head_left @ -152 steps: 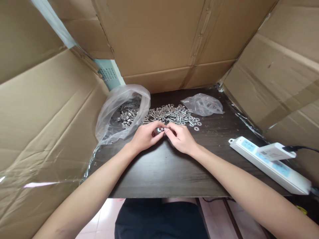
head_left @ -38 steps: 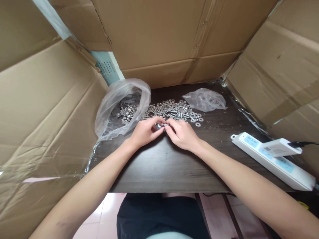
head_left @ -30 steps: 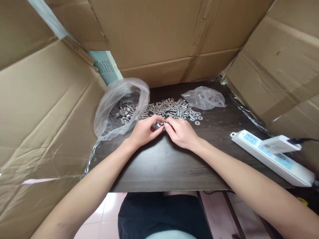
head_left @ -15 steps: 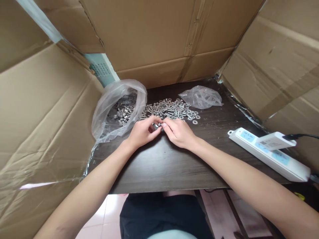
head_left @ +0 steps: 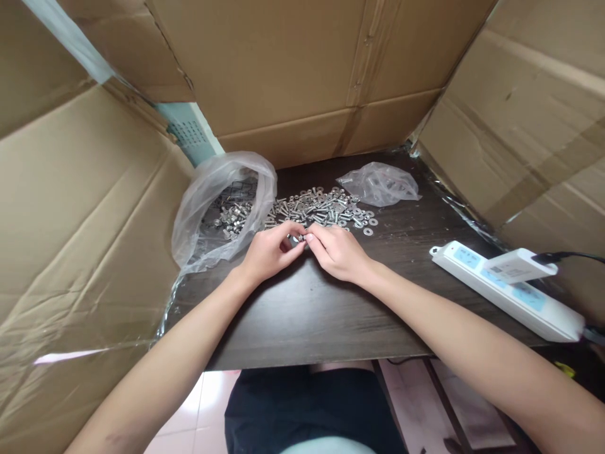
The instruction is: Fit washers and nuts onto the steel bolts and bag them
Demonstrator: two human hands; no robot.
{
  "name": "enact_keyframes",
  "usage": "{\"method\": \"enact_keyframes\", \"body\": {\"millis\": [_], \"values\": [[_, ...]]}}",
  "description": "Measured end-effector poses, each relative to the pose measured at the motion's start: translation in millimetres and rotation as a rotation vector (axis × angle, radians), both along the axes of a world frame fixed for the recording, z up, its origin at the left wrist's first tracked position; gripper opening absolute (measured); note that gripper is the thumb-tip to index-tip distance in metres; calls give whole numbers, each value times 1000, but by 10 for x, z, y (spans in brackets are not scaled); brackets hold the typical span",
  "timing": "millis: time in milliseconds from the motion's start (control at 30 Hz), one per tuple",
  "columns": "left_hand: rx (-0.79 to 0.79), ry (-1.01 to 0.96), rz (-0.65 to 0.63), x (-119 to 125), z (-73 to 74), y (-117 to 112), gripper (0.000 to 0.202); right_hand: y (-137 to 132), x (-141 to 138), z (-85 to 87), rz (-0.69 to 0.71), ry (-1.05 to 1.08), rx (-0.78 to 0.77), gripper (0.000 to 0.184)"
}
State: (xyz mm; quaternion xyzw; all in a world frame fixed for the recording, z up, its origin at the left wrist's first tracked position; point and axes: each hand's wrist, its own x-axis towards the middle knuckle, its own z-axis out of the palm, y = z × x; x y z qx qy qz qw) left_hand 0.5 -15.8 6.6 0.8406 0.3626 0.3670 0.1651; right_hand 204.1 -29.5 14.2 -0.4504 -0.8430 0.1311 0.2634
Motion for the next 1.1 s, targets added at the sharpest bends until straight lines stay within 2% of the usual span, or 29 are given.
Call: {"method": "enact_keyframes", "body": {"millis": [233, 900, 1100], "values": [[0, 14, 10, -22, -6, 4, 15, -8, -9, 12, -7, 4, -2, 23], [33, 0, -19, -5, 0, 3, 13, 2, -6, -10, 7, 21, 17, 30], [17, 0, -14, -9, 3, 3, 14, -10, -1, -5, 26, 29, 3, 22]]}}
